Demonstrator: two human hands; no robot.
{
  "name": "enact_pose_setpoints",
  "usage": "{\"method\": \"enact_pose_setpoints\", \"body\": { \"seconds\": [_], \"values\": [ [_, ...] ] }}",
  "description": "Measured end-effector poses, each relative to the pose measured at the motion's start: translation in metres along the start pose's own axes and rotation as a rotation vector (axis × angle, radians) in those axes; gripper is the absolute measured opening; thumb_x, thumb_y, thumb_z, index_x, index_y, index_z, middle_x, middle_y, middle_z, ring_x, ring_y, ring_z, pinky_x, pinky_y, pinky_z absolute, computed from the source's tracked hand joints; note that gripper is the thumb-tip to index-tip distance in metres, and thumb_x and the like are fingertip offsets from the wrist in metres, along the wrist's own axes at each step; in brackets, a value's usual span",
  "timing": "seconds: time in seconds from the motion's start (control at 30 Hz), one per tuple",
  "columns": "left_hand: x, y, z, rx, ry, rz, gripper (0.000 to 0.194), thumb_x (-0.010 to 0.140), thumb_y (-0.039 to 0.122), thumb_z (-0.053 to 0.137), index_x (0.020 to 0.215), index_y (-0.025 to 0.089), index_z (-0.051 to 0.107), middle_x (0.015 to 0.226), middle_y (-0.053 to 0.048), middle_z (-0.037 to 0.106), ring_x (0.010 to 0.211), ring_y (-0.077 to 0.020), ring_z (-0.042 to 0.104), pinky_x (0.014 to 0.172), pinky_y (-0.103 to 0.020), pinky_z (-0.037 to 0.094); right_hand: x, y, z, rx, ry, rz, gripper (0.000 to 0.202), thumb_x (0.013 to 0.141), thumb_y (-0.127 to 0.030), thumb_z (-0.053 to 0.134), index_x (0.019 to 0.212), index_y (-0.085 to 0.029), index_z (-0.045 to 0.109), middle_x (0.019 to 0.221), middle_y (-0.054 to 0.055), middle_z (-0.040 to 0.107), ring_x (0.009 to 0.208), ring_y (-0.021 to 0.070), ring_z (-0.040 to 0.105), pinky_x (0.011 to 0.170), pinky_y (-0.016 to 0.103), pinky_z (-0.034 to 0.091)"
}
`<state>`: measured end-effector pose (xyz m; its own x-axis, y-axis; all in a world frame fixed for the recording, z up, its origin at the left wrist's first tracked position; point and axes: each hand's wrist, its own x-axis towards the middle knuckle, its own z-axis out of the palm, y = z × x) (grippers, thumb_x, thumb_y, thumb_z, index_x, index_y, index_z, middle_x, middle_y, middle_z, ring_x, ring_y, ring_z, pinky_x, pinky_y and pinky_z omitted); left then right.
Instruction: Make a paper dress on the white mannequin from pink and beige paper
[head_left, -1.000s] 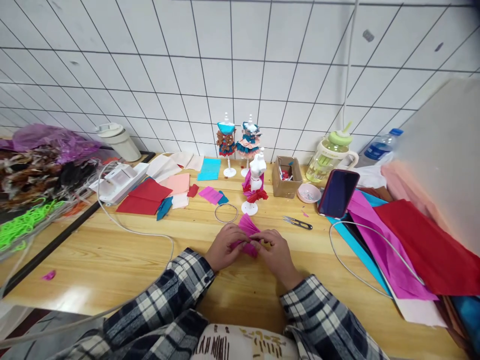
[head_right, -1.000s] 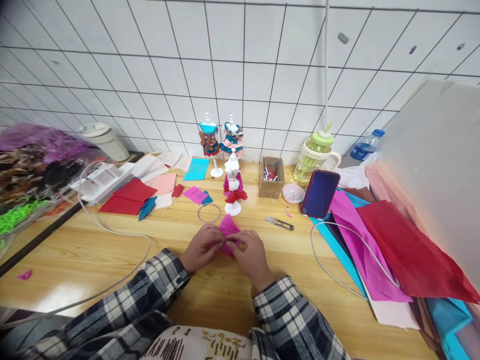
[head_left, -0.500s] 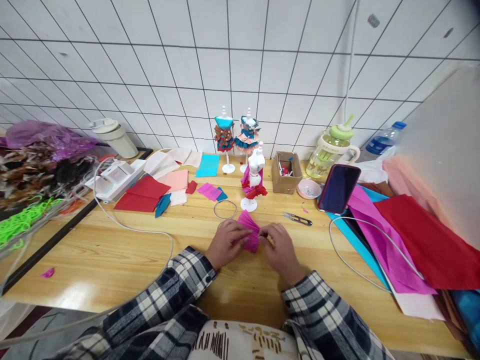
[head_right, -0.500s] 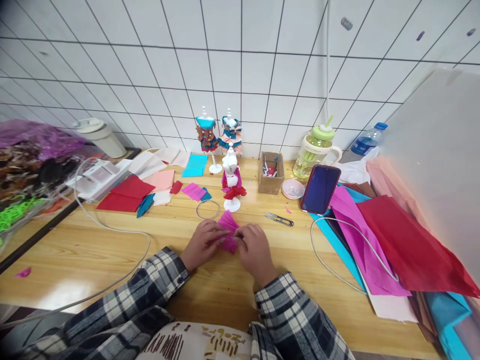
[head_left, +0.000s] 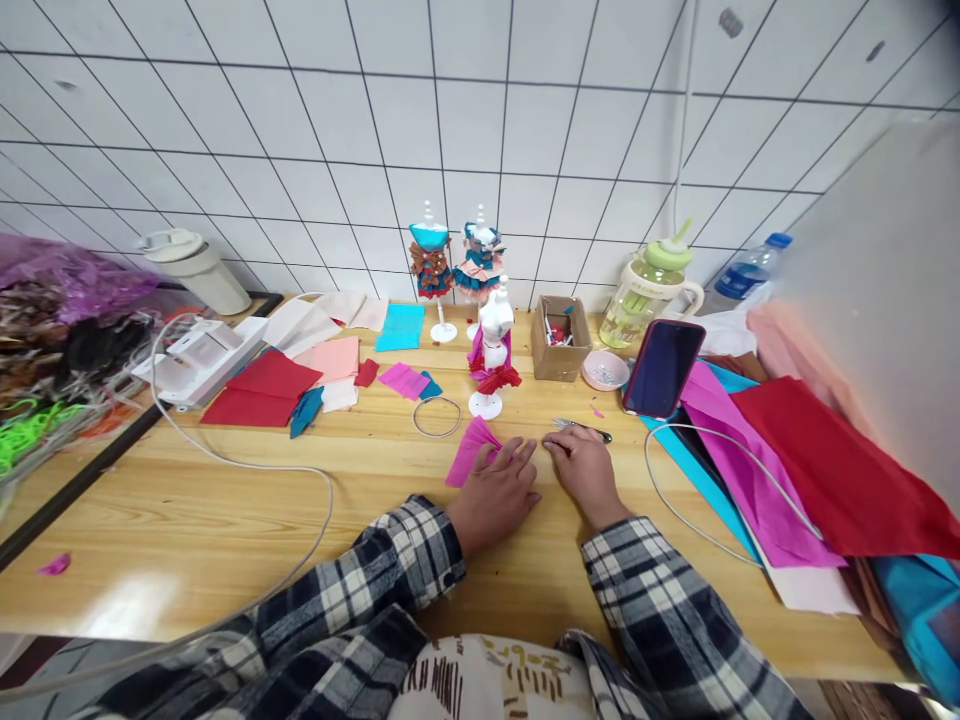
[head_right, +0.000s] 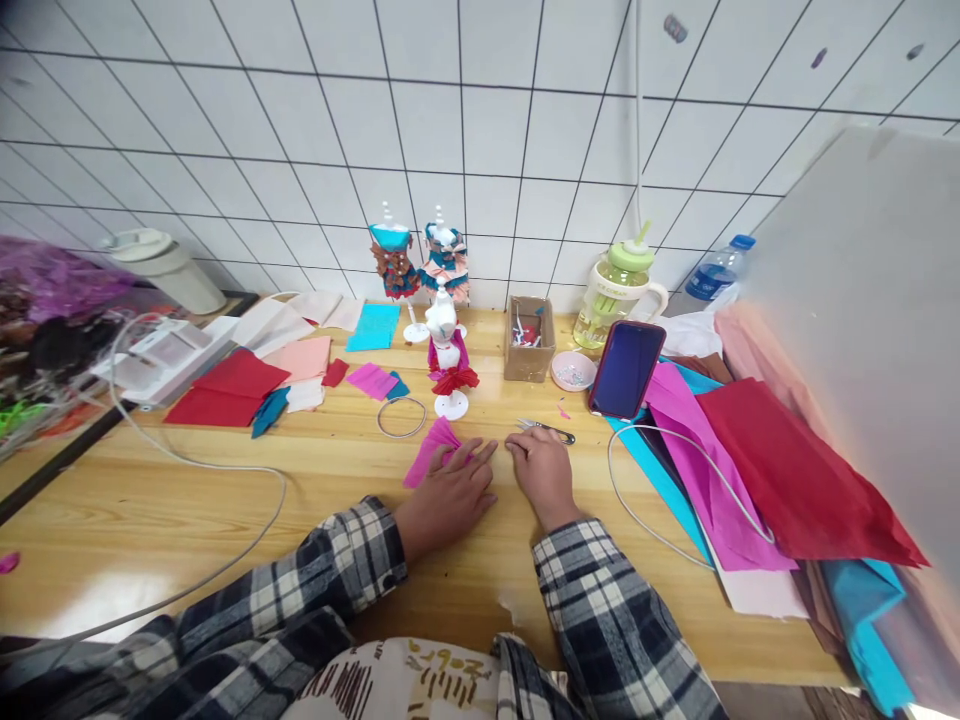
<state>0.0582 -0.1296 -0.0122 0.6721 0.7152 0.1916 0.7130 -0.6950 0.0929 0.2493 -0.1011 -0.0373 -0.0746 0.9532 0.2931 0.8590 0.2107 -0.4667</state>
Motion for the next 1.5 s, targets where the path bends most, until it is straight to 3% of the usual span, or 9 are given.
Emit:
{"method": "enact_pose_setpoints", "body": {
  "seconds": [0.47, 0.6, 0.77, 0.9, 1.0, 1.1, 1.23, 1.33, 1.5],
  "values": [
    [0.026, -0.006, -0.002, -0.049, 0.008, 0.009, 0.023, 0.094, 0.029, 0.049, 0.111, 0.017, 0.060, 0.126, -0.011, 0.063, 0.109, -0.0288, 0.055, 0.100, -0.058, 0.031, -0.010, -0.002, -0.018, -0.201, 0.026, 0.005, 0.020, 0.091, -0.027, 0.057, 0.094, -0.025, 0.077, 0.086, 0.005, 0.069, 0.084, 0.0209, 0.057, 0.076, 0.033, 0.041],
    [0.022, -0.013, -0.008, -0.136, 0.071, -0.047, 0.021, 0.091, 0.027, 0.054, 0.110, 0.022, 0.061, 0.122, -0.008, 0.066, 0.117, -0.0295, 0.052, 0.104, -0.060, 0.023, -0.017, -0.001, -0.022, -0.151, 0.085, 0.024, 0.022, 0.092, -0.026, 0.054, 0.096, -0.024, 0.075, 0.088, 0.004, 0.071, 0.085, 0.0210, 0.058, 0.078, 0.033, 0.043],
    [-0.009, -0.068, -0.035, -0.132, 0.189, -0.200, 0.020, 0.094, 0.030, 0.048, 0.102, 0.027, 0.066, 0.101, -0.003, 0.072, 0.104, -0.0280, 0.056, 0.097, -0.056, 0.026, -0.019, -0.002, -0.023, -0.069, 0.210, 0.071, 0.020, 0.091, -0.027, 0.054, 0.094, -0.021, 0.073, 0.093, 0.005, 0.071, 0.088, 0.0214, 0.058, 0.081, 0.033, 0.044],
    [-0.040, -0.132, -0.044, -0.046, 0.113, -0.244, 0.024, 0.087, 0.030, 0.054, 0.108, 0.028, 0.066, 0.110, -0.007, 0.068, 0.106, -0.0302, 0.053, 0.092, -0.052, 0.028, -0.017, -0.001, -0.019, -0.034, 0.253, 0.062, 0.019, 0.090, -0.028, 0.055, 0.093, -0.021, 0.072, 0.093, 0.004, 0.071, 0.088, 0.0209, 0.058, 0.081, 0.032, 0.044],
    [-0.050, -0.153, -0.040, -0.050, 0.038, -0.253, 0.016, 0.088, 0.031, 0.053, 0.095, 0.023, 0.065, 0.108, -0.007, 0.068, 0.106, -0.0289, 0.053, 0.093, -0.050, 0.028, -0.013, -0.002, -0.015, -0.014, 0.257, 0.017, 0.019, 0.090, -0.028, 0.055, 0.092, -0.020, 0.072, 0.094, 0.005, 0.072, 0.089, 0.0208, 0.059, 0.082, 0.033, 0.045],
    [-0.051, -0.142, -0.034, -0.129, 0.123, -0.328, 0.016, 0.092, 0.031, 0.047, 0.088, 0.020, 0.059, 0.096, -0.006, 0.068, 0.100, -0.0266, 0.055, 0.093, -0.048, 0.031, -0.011, -0.014, -0.016, 0.019, 0.265, -0.040, 0.020, 0.091, -0.028, 0.053, 0.091, -0.021, 0.072, 0.094, 0.006, 0.072, 0.091, 0.0218, 0.060, 0.084, 0.035, 0.045],
    [-0.050, -0.095, -0.030, -0.429, 0.382, -0.401, 0.018, 0.097, 0.028, 0.036, 0.089, 0.021, 0.050, 0.073, -0.001, 0.063, 0.080, -0.0202, 0.058, 0.086, -0.039, 0.040, -0.018, -0.061, -0.015, 0.220, 0.256, -0.069, 0.023, 0.091, -0.029, 0.054, 0.110, -0.021, 0.064, 0.095, 0.006, 0.072, 0.086, 0.0208, 0.062, 0.079, 0.036, 0.048],
    [-0.049, -0.063, -0.031, -0.517, 0.409, -0.286, 0.016, 0.095, 0.029, 0.039, 0.086, 0.022, 0.051, 0.076, -0.002, 0.063, 0.080, -0.0199, 0.057, 0.082, -0.037, 0.043, -0.024, -0.106, -0.007, 0.442, 0.153, -0.100, 0.044, 0.088, -0.031, 0.060, 0.130, -0.021, 0.050, 0.110, 0.007, 0.070, 0.091, 0.0211, 0.063, 0.079, 0.036, 0.050],
    [-0.047, -0.054, -0.030, -0.525, 0.352, -0.206, 0.019, 0.096, 0.027, 0.039, 0.099, 0.021, 0.057, 0.086, -0.005, 0.066, 0.082, -0.0199, 0.058, 0.081, -0.037, 0.044, -0.027, -0.129, 0.010, 0.520, 0.155, -0.075, 0.026, 0.090, -0.031, 0.058, 0.115, -0.024, 0.061, 0.102, 0.006, 0.071, 0.095, 0.0217, 0.062, 0.084, 0.037, 0.050]
  ]
}}
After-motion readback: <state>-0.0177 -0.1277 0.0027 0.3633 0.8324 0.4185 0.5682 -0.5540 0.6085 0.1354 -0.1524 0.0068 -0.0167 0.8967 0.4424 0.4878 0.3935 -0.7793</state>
